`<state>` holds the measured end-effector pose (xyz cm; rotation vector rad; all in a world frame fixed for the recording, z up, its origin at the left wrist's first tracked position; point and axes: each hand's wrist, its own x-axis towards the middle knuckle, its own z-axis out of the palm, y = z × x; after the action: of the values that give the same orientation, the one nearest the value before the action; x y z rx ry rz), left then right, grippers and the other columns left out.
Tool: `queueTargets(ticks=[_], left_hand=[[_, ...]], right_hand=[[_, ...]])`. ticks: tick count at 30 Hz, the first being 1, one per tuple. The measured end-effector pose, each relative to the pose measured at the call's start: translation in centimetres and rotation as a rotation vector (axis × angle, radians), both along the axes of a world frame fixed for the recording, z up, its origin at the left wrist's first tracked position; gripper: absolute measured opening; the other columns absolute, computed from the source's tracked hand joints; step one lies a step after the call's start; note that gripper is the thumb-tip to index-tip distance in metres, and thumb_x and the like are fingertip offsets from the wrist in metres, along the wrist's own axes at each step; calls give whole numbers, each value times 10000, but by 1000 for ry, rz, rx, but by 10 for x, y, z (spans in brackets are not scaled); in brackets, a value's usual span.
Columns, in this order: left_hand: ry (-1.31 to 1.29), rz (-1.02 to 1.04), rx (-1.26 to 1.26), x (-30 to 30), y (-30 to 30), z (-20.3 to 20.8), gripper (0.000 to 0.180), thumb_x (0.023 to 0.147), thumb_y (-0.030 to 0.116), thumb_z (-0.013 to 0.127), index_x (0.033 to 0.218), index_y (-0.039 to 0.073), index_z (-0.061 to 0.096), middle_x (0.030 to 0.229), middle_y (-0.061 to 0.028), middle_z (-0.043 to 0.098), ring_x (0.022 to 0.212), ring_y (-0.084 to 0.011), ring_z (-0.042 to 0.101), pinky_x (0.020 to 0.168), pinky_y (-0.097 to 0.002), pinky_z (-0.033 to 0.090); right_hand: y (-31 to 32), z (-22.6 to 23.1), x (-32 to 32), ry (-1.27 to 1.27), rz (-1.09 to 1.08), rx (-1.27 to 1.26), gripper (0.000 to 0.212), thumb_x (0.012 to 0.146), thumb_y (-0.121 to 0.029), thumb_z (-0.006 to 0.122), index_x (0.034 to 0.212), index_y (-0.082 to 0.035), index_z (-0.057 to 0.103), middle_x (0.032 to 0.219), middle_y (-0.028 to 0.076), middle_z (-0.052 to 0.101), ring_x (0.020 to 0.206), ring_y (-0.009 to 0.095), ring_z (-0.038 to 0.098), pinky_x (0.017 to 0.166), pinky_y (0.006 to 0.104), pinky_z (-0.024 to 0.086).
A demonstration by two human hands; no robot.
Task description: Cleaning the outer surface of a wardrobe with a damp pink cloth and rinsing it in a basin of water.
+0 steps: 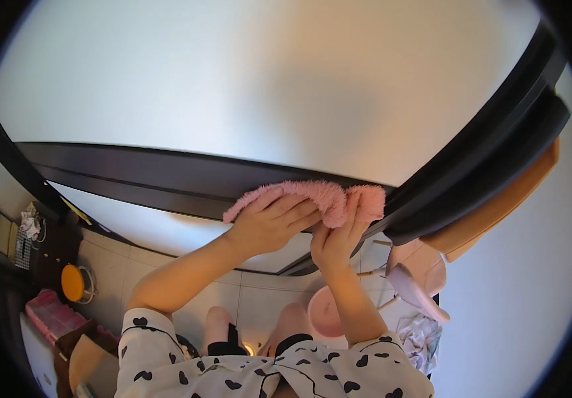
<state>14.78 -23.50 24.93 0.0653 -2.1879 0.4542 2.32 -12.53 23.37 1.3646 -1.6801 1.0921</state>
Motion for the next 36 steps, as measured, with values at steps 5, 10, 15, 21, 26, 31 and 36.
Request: queueTargets(ticks=[5, 10, 15, 21, 26, 31, 36], left_hand=[[47, -38, -42, -4, -3, -24, 334, 787, 194, 515, 1106, 195, 613, 1208, 41, 550, 1140, -138, 477, 970, -335, 350], [171, -5, -83, -6, 3, -70, 312, 746, 152, 529, 1037, 177, 638, 1139, 13, 578, 1112, -160, 500, 949, -340, 367], [178, 21, -75, -9, 11, -126, 317, 724, 117, 528, 1015, 169, 641, 1142, 5, 574, 1118, -171, 497, 945, -346, 359], [32, -68, -107, 9, -2, -151, 338, 722, 102, 521, 1041, 141, 630, 1147, -1, 574, 1122, -179, 497, 948, -331, 345], [-53, -145, -144, 17, -3, -132, 348, 720, 52, 544, 1056, 126, 602, 1153, 8, 548, 1179, -170, 444, 910, -328, 348], [-62, -200, -101, 36, -17, -127, 435, 647, -4, 572, 1071, 90, 604, 1165, -48, 547, 1150, -262, 462, 874, -367, 347], [556, 150, -134, 55, -35, -66, 313, 803, 133, 552, 1114, 105, 569, 1233, -105, 490, 1204, -333, 386, 949, -483, 268]], right_hand=[[-7, -24, -6, 109, 33, -91, 553, 754, -9, 565, 1272, 118, 421, 1211, 254, 504, 1129, 453, 451, 984, 528, 302], [-8, -68, -4, 209, 36, -184, 528, 745, 29, 571, 1253, 104, 453, 1208, 223, 524, 1112, 426, 480, 968, 479, 356], [-3, -122, -8, 251, 14, -219, 585, 687, 50, 582, 1258, 83, 460, 1225, 210, 516, 1120, 424, 476, 962, 474, 370], [-1, -158, -7, 215, 32, -133, 631, 636, 49, 602, 1255, 48, 479, 1243, 216, 497, 1112, 442, 474, 975, 482, 376], [1, -152, -9, 282, 26, -145, 602, 650, 99, 539, 1247, 85, 462, 1250, 206, 502, 1093, 462, 464, 973, 509, 356], [-12, -116, 28, 264, 225, -235, 593, 674, 128, 461, 1265, 79, 451, 1257, 218, 485, 1147, 447, 433, 985, 496, 329], [-60, -31, 51, 467, 133, -278, 596, 754, -74, 540, 1328, 9, 398, 1268, 229, 429, 1157, 452, 389, 1003, 509, 307]])
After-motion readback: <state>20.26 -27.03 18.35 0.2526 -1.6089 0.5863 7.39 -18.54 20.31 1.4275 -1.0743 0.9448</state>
